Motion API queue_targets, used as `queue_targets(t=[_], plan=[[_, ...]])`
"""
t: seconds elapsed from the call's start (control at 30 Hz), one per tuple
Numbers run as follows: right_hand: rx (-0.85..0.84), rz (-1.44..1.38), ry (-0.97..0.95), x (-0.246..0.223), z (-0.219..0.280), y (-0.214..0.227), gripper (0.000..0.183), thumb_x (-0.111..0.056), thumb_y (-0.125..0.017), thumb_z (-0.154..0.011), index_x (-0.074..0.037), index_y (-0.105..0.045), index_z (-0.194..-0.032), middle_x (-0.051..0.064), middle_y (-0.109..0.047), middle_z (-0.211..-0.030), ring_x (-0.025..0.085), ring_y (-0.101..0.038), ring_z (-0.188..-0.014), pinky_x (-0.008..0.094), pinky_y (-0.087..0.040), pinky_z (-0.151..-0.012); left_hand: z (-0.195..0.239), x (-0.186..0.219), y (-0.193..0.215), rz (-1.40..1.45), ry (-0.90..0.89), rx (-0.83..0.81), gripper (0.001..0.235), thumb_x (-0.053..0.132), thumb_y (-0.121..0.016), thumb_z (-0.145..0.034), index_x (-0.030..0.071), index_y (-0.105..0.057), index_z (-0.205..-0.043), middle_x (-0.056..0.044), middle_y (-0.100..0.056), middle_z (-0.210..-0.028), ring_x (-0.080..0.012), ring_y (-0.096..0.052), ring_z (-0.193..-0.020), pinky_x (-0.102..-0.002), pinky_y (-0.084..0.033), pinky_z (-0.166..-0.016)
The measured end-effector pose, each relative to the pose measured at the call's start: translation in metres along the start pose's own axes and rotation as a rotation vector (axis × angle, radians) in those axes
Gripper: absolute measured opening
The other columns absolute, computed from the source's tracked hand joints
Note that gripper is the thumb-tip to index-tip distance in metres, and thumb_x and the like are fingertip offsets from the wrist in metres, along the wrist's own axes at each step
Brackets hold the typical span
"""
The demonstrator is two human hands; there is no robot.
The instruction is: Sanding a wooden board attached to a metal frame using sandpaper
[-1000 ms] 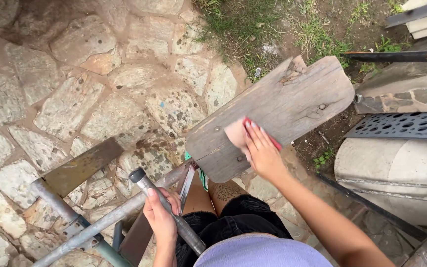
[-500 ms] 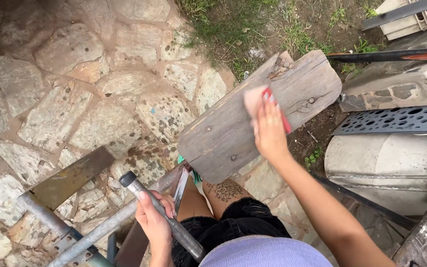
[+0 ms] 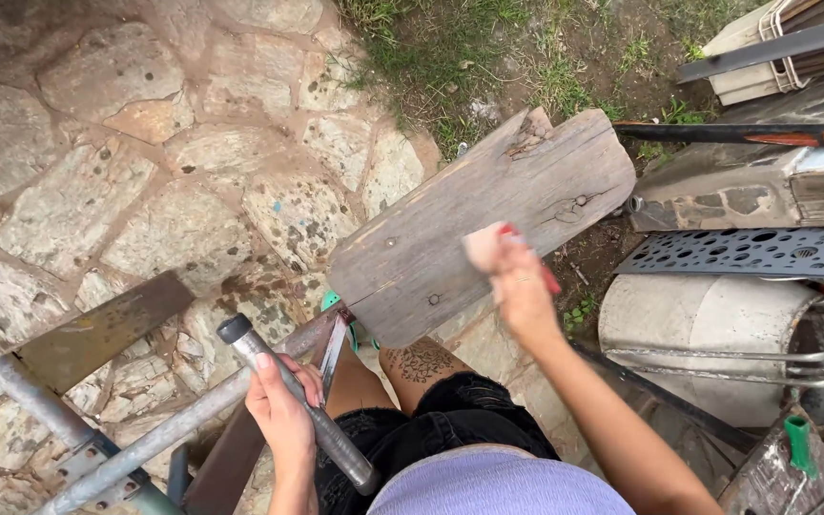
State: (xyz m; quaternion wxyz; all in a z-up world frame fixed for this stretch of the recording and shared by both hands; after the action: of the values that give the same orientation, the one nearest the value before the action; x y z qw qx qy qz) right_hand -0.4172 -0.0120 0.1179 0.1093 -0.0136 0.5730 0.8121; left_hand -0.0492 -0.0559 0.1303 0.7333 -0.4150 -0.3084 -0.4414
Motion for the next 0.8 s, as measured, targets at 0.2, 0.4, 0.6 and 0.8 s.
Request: queue_targets(t=[0.2,0.4,0.6,0.8], plan=[[0.527,-0.151,-0.387,0.045,-0.068,0.083,0.053,0.007,-0.033,-0.107,0.007,-0.026,-0.16,0.021,-0.015,-0.169,0.034,-0.01,-0.158,0.046,-0.007,-0.132,0.013,-0.002,-0.004,-0.086,-0.015,-0.002,0.046,0.042,-0.039,-0.112,0.007,-0.048,-0.083,-0.005,-0.036,-0.043,-0.0159,-0.039,-0.038,-0.031,-0.038,-0.052],[0.171,-0.077,-0.044,0.045,-0.009,0.008,0.058,-0.021,-0.034,-0.111,-0.005,-0.014,-0.163,0.019,-0.016,-0.169,0.036,-0.014,-0.157,0.048,-0.01,-0.13,0.021,-0.016,0.01,-0.121,-0.039,0.003,0.043,0.041,-0.041,-0.113,0.009,-0.051,-0.086,-0.001,-0.041,-0.045,-0.0135,-0.042,-0.038,-0.028,-0.04,-0.048],[0.292,-0.03,0.253,0.092,0.005,0.038,0.054,-0.018,-0.044,-0.109,0.006,-0.034,-0.156,0.024,-0.031,-0.164,0.042,-0.027,-0.154,0.052,-0.021,-0.129,0.028,-0.026,0.014,-0.23,0.022,0.049,0.048,0.051,-0.041,-0.114,0.009,-0.054,-0.093,0.0,-0.043,-0.051,-0.013,-0.046,-0.045,-0.027,-0.044,-0.053],[0.213,0.023,0.319,0.087,-0.018,0.027,0.057,-0.025,-0.046,-0.107,0.008,-0.037,-0.153,0.026,-0.033,-0.163,0.041,-0.032,-0.152,0.051,-0.023,-0.128,0.02,-0.03,0.011,-0.257,-0.002,0.066,0.046,0.043,-0.036,-0.119,0.009,-0.051,-0.091,0.0,-0.038,-0.049,-0.015,-0.043,-0.044,-0.035,-0.055,-0.067]])
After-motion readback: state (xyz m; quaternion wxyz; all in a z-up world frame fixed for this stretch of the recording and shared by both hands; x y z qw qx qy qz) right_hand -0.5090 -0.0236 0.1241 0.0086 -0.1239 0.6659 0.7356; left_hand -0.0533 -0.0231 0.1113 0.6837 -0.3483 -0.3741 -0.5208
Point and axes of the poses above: each hand's wrist, its own z-axis away from the middle knuckle, its own y-axis out of the back of the hand, x = y × z, the point moved 8 cm from there along -z, towards the middle knuckle
